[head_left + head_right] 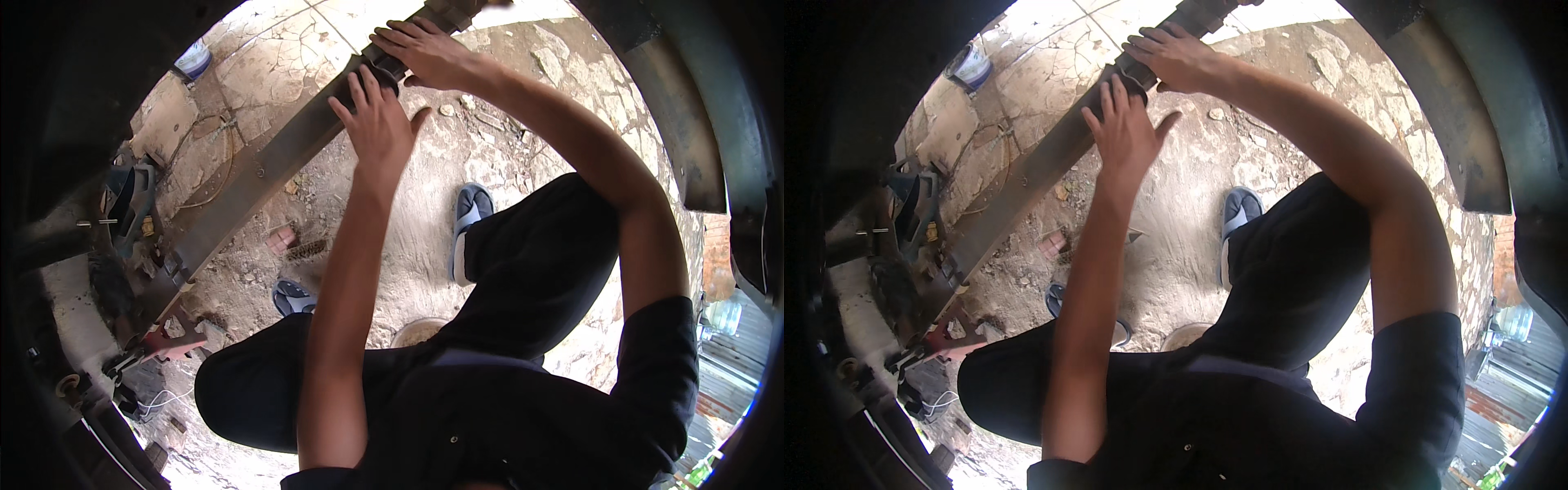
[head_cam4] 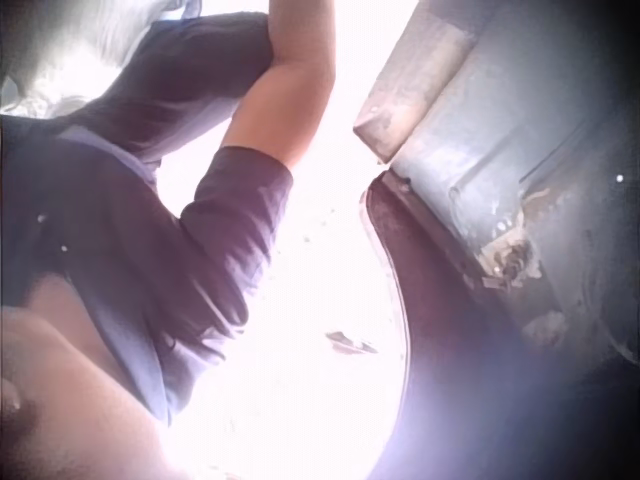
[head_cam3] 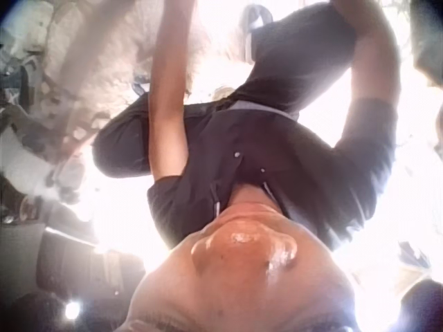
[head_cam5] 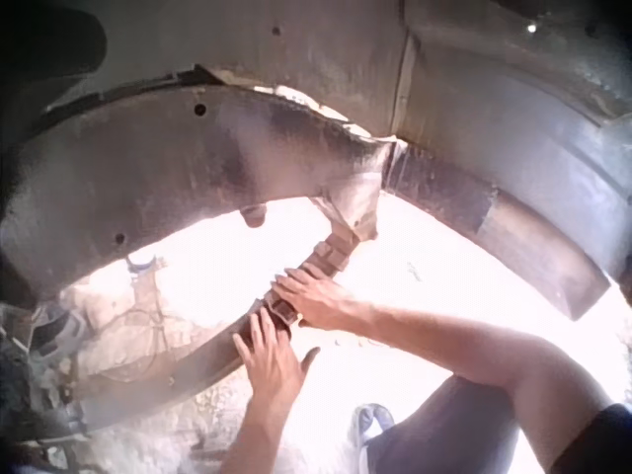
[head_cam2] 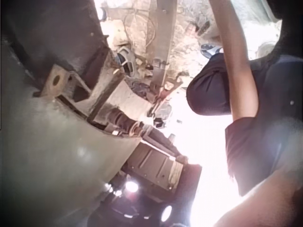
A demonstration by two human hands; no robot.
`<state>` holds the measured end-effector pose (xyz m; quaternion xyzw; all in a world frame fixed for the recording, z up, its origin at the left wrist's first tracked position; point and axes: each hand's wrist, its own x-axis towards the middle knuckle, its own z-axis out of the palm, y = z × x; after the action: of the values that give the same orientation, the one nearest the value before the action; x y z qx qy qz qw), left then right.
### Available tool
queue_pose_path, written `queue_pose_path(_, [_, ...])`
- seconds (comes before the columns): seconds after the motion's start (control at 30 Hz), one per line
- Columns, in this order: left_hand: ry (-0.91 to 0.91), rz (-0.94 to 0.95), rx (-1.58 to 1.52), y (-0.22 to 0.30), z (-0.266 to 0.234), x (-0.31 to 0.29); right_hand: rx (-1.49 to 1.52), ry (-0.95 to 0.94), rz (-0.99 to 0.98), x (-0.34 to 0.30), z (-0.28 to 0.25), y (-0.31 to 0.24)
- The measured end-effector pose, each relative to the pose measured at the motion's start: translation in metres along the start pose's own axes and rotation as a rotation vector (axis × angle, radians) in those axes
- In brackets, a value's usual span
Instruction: The person crouches under a vehicle and uses a sanding block to rub the underside metal frame. The hands move the block back and forth along the frame, occasionally repositioning to reach different sections.
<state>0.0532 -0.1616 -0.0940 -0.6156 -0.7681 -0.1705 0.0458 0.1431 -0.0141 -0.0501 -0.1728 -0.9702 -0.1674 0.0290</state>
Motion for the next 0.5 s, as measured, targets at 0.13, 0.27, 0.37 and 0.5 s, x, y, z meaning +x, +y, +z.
queue_pose_path(0.13, [-0.015,0.015,0.016,0.008,0.0,-0.001,0.006,0.025,-0.009,-0.004,-0.001,0.001])
queue_pose_path(0.27, [-0.037,-0.036,-0.049,-0.003,-0.005,0.013,0.03,0.033,0.026,0.0,0.006,-0.002])
queue_pose_path(0.37, [-0.032,-0.061,-0.026,-0.014,0.001,0.014,-0.013,-0.02,0.004,0.004,-0.003,-0.003])
queue_pose_path(0.5, [0.008,-0.024,-0.002,0.004,0.008,0.002,0.032,-0.037,0.008,-0.002,-0.005,0.002])
